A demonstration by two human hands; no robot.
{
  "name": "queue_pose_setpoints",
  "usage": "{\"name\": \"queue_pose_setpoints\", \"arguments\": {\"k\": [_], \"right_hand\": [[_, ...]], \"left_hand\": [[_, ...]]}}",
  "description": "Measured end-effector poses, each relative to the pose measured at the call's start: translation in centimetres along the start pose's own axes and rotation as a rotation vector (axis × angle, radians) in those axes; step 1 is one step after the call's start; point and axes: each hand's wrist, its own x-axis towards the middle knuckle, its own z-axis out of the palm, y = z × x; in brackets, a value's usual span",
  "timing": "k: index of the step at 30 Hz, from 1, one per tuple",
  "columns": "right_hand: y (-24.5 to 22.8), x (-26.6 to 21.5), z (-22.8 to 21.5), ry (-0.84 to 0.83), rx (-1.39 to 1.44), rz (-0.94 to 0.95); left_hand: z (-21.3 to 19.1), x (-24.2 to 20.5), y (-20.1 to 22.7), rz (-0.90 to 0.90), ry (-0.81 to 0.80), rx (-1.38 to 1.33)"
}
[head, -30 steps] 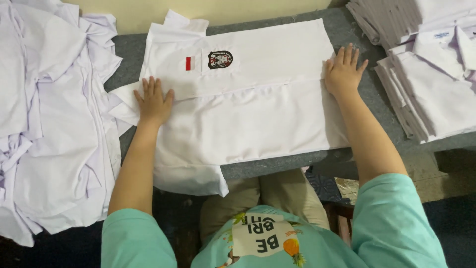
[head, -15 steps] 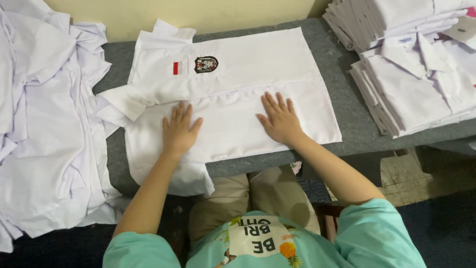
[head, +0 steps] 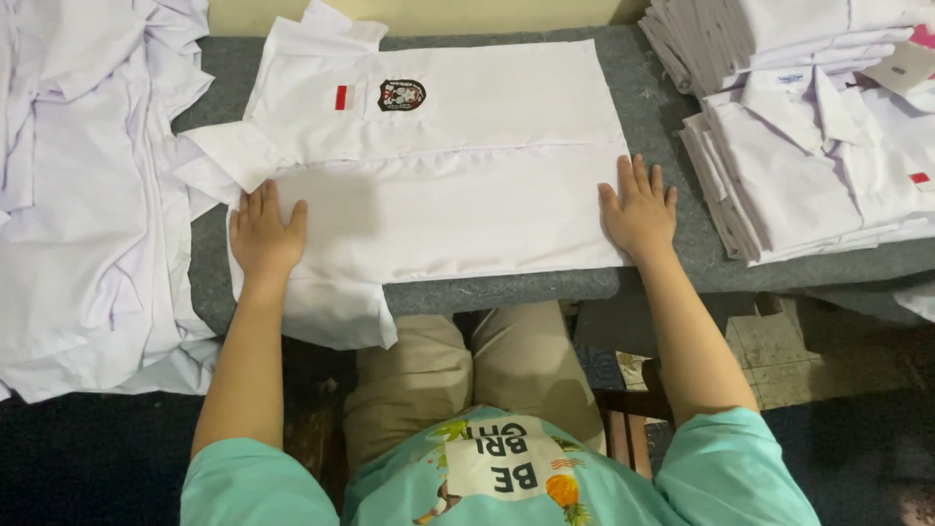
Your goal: Folding and stacking white uniform shirts on a work table in a factory setting.
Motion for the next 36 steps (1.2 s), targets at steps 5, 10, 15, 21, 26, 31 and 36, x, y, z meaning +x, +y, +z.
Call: {"name": "queue_pose_setpoints", "arguments": {"k": [5,10,15,21,26,31,36], "right_hand": [[0.4,0.1,0.4,0.025,0.042,-0.004],[0.7,0.0,0.6,0.034,0.095,-0.004],[1.0,0.3,0.7,0.057,0.124,-0.023],[2.0,1.1,1.8,0.087,0.144,-0.009],[2.3,1.2,2.2,0.153,0.174,0.001],[-0.3,-1.7,-0.7,0.227,0.27,0.008],[-6.7,-6.1,-0.5,0.229,0.249,-0.28]], "left_hand": [[-1.0,-0.4,0.4,-0.078,0.02,-0.021],[-1.0,0.2,-1.2,-0.035,0.001,-0.072],[-2.4,-0.9,-0.4,-0.021,-0.021,-0.084],[-2.5,-1.3,-0.1,-0.018,0.0,-0.083],[-2.5,-1.6,0.1,-0.026,0.092,-0.09],[-0.9,-1.3,-1.3,-0.033,0.257,-0.173],[0.9,-0.6,-2.3,-0.002,0.377,-0.211]]}}
